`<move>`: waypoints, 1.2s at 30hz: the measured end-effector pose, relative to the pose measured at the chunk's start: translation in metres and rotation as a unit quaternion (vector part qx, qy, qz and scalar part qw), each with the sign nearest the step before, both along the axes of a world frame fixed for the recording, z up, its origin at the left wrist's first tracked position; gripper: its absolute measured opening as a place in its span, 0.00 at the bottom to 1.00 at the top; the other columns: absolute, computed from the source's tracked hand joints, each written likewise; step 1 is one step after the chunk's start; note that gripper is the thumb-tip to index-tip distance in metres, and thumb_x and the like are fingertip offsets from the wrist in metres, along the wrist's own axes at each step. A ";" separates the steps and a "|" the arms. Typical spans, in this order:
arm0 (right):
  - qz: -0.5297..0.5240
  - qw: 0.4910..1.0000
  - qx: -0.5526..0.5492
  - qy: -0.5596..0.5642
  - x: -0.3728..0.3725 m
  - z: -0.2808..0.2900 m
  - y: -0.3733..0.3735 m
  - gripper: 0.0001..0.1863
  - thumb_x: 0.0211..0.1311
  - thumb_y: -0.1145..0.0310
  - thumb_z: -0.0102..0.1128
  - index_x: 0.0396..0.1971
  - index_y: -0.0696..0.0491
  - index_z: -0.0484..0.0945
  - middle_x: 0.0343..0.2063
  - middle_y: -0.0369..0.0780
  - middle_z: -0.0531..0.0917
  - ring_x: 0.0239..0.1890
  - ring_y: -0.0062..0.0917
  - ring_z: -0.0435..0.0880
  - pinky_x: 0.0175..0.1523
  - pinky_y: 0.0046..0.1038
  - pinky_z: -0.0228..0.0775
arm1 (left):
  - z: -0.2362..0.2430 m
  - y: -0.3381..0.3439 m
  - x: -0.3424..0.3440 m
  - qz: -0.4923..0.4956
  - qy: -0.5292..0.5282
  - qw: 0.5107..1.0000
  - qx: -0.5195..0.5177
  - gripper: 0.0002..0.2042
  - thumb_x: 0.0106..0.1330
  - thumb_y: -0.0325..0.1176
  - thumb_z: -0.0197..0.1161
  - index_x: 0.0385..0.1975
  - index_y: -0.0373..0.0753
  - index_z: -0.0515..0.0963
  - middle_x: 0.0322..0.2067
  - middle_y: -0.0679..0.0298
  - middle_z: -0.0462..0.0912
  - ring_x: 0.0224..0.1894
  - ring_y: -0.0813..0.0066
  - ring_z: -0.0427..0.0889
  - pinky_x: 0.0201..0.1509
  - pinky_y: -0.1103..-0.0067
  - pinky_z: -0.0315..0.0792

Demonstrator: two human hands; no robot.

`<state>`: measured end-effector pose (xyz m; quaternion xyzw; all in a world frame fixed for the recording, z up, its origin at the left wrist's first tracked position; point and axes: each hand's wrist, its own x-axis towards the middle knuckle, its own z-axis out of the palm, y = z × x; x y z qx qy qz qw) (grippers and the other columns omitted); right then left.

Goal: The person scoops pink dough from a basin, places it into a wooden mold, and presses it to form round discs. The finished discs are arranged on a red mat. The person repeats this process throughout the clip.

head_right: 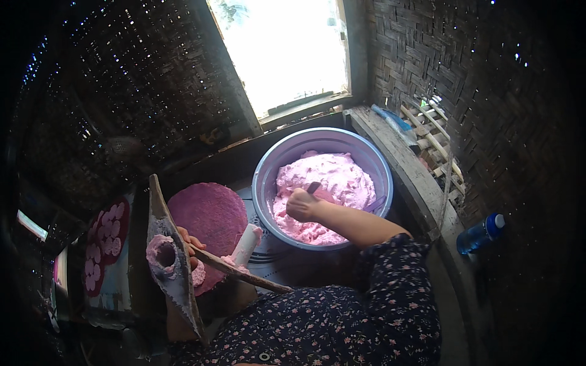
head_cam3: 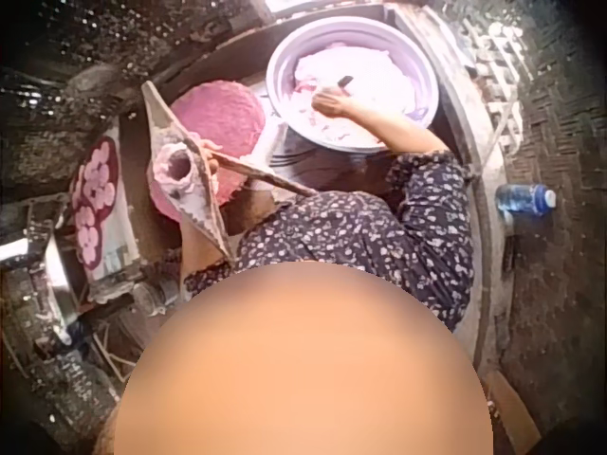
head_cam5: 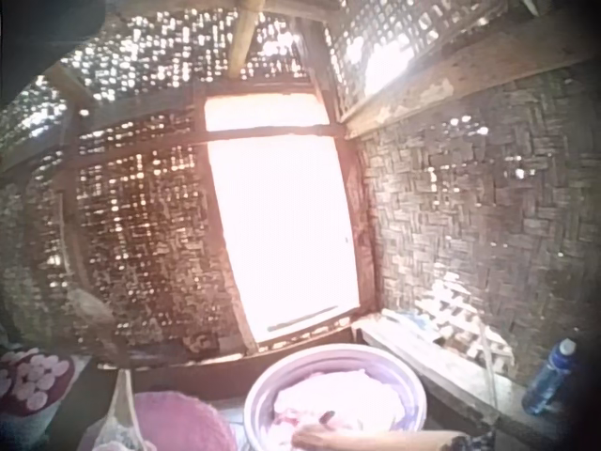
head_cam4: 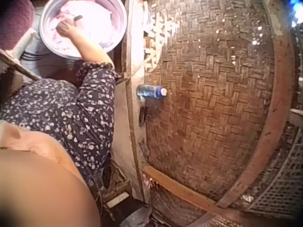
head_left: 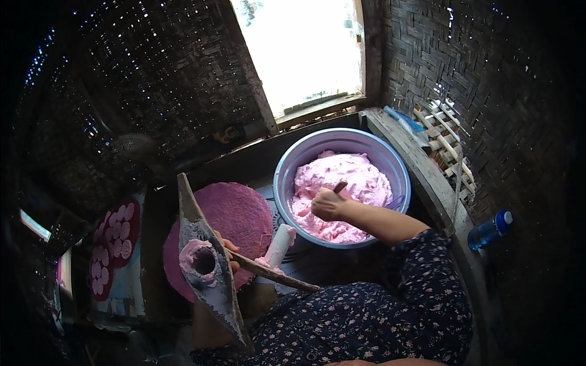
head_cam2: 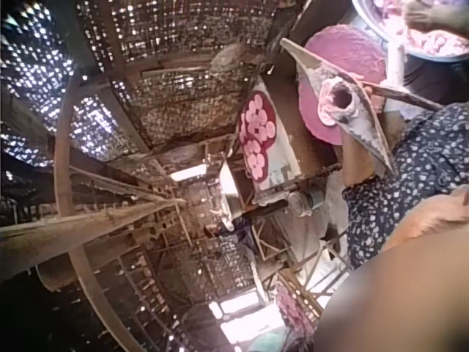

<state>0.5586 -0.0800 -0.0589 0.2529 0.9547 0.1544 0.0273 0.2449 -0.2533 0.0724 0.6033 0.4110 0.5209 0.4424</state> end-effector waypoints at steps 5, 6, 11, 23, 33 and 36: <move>-0.111 0.992 -0.056 -0.003 0.073 0.032 -0.018 0.05 0.42 0.71 0.54 0.15 0.43 0.75 0.13 0.29 0.74 0.19 0.23 0.77 0.22 0.27 0.66 | -0.006 0.007 -0.004 -0.006 0.004 1.000 -0.009 0.08 0.56 0.26 0.62 0.31 0.34 0.70 0.25 0.66 0.75 0.25 0.80 0.76 0.32 0.84 0.75; -0.145 0.987 -0.058 0.021 0.085 0.032 -0.019 0.05 0.42 0.71 0.54 0.17 0.43 0.76 0.14 0.30 0.76 0.19 0.24 0.78 0.23 0.28 0.67 | -0.008 0.007 -0.006 -0.006 0.003 1.000 -0.010 0.08 0.55 0.25 0.62 0.31 0.34 0.70 0.26 0.65 0.75 0.25 0.80 0.76 0.32 0.84 0.75; -0.261 0.958 -0.116 0.013 0.083 -0.010 -0.011 0.07 0.45 0.67 0.55 0.21 0.50 0.82 0.22 0.39 0.83 0.28 0.29 0.84 0.31 0.31 0.74 | -0.011 0.006 -0.011 -0.008 0.002 1.000 -0.016 0.09 0.53 0.25 0.64 0.31 0.33 0.71 0.26 0.64 0.76 0.26 0.79 0.77 0.32 0.83 0.76; -0.289 0.893 -0.318 0.135 0.080 -0.032 -0.027 0.11 0.50 0.58 0.60 0.31 0.46 0.83 0.25 0.44 0.82 0.31 0.38 0.81 0.38 0.37 0.72 | -0.025 0.024 -0.016 -0.037 0.027 0.999 -0.012 0.12 0.49 0.23 0.67 0.32 0.31 0.73 0.28 0.61 0.79 0.28 0.76 0.80 0.31 0.83 0.77; -0.307 0.703 -0.597 0.236 0.137 0.088 -0.021 0.21 0.51 0.52 0.66 0.31 0.57 0.84 0.16 0.32 0.77 0.19 0.14 0.72 0.25 0.20 0.61 | -0.029 0.070 0.005 0.076 0.226 0.950 0.204 0.20 0.39 0.23 0.73 0.33 0.33 0.74 0.35 0.60 0.78 0.33 0.77 0.79 0.34 0.84 0.77; -0.258 0.704 -0.598 0.284 0.146 0.134 -0.026 0.21 0.53 0.55 0.66 0.35 0.60 0.82 0.17 0.27 0.73 0.19 0.08 0.66 0.22 0.16 0.54 | -0.018 0.088 0.032 0.051 0.278 0.929 0.238 0.21 0.43 0.39 0.71 0.36 0.34 0.76 0.41 0.55 0.80 0.44 0.62 0.79 0.51 0.73 0.71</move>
